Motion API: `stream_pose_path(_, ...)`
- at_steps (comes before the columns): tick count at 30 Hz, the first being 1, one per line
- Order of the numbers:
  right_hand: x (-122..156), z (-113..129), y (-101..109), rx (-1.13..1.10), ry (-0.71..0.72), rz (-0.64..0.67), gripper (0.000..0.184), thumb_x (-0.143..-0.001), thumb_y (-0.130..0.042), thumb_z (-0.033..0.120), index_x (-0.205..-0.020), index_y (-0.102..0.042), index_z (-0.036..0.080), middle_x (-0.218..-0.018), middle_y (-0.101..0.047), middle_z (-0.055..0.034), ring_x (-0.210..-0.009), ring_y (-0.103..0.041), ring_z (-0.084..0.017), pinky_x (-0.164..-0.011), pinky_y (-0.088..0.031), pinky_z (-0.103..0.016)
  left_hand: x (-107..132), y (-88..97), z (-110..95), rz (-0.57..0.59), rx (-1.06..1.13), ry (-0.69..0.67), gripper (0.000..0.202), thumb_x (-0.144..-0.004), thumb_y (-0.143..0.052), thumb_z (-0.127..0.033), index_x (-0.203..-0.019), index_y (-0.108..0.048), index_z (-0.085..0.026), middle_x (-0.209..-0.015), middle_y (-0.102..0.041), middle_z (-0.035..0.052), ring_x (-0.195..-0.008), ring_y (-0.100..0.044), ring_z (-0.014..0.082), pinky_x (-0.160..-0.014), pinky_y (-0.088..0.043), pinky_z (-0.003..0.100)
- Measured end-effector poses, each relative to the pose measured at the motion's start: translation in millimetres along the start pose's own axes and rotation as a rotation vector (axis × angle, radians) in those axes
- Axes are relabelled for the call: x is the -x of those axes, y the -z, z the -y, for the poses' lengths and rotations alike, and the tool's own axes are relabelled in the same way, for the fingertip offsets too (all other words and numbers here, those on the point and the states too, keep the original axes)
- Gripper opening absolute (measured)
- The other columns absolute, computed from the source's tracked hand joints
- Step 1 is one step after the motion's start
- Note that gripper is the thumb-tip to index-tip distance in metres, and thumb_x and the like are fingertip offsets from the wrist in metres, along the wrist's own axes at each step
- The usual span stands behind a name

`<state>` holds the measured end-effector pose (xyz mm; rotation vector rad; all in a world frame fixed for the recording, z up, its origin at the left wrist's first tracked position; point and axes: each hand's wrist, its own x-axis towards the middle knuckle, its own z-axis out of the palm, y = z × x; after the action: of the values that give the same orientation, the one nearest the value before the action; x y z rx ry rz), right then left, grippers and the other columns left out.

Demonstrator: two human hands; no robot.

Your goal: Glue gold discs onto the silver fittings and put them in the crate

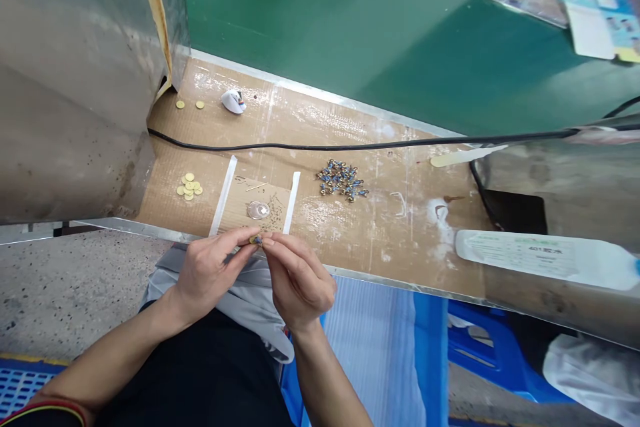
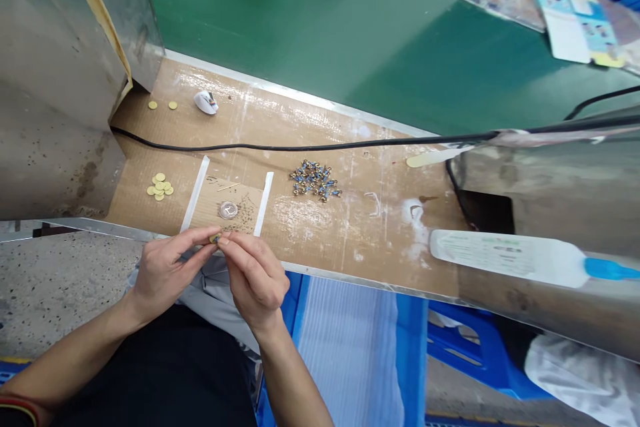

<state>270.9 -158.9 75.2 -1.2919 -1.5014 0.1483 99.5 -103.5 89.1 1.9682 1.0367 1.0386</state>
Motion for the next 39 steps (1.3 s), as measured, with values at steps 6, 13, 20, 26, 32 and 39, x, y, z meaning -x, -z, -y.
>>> stream_pose_path(6, 1, 1, 0, 0.021, 0.049, -0.01, 0.056, -0.099, -0.078, -0.004, -0.144, -0.081, 0.029, -0.12, -0.088, -0.0077, -0.103, -0.088, -0.023, -0.087, -0.077, -0.037, -2, 1.0, -5, -0.025, -0.125, -0.123, 0.019, -0.109, -0.075, -0.011, -0.127, -0.079, -0.015, -0.117, -0.091, 0.0078, -0.099, -0.091, 0.0206, -0.096, -0.073, 0.025)
stream_pose_path(13, 1, 3, -1, 0.034, 0.068, -0.017, 0.053, -0.098, -0.078, -0.005, -0.141, -0.082, 0.025, -0.119, -0.088, -0.0092, -0.104, -0.088, -0.024, -0.089, -0.076, -0.038, -2, -0.5, -7, -0.033, -0.141, -0.131, 0.019, -0.111, -0.073, -0.012, -0.128, -0.078, -0.016, -0.118, -0.091, 0.0079, -0.099, -0.091, 0.0207, -0.097, -0.072, 0.025)
stream_pose_path(20, 5, 5, 2, 0.043, 0.125, -0.052, 0.056, -0.095, -0.08, -0.007, -0.143, -0.081, 0.022, -0.122, -0.088, -0.0112, -0.103, -0.089, -0.025, -0.085, -0.077, -0.037, -2, 3.0, -17, -0.03, -0.041, -0.084, 0.025, -0.108, -0.069, -0.008, -0.129, -0.079, -0.019, -0.12, -0.091, 0.0055, -0.102, -0.09, 0.0189, -0.1, -0.072, 0.024)
stream_pose_path(26, 10, 5, 3, 0.104, 0.174, -0.065, 0.056, -0.099, -0.082, 0.002, -0.149, -0.078, 0.029, -0.12, -0.089, -0.0074, -0.099, -0.09, -0.027, -0.077, -0.079, -0.038, 0, 1.5, -21, -0.049, 0.007, -0.018, 0.026, -0.105, -0.071, -0.008, -0.124, -0.08, -0.023, -0.114, -0.092, 0.0023, -0.095, -0.09, 0.0179, -0.093, -0.074, 0.025)
stream_pose_path(32, 10, 6, -1, 0.129, 0.211, -0.082, 0.054, -0.1, -0.082, 0.004, -0.148, -0.078, 0.028, -0.116, -0.09, -0.0071, -0.096, -0.09, -0.026, -0.075, -0.08, -0.038, 0, 1.6, -24, -0.051, 0.024, 0.032, 0.024, -0.103, -0.072, -0.007, -0.118, -0.081, -0.022, -0.11, -0.092, 0.0017, -0.091, -0.09, 0.0173, -0.091, -0.074, 0.025)
stream_pose_path(39, 16, 1, -5, 0.125, 0.248, -0.08, 0.048, -0.1, -0.082, 0.004, -0.145, -0.079, 0.021, -0.115, -0.089, -0.0097, -0.1, -0.09, -0.027, -0.078, -0.081, -0.039, 3, 2.1, -23, -0.051, 0.051, 0.07, 0.024, -0.102, -0.073, -0.005, -0.117, -0.082, -0.022, -0.11, -0.092, 0.0014, -0.093, -0.09, 0.0171, -0.09, -0.073, 0.024)
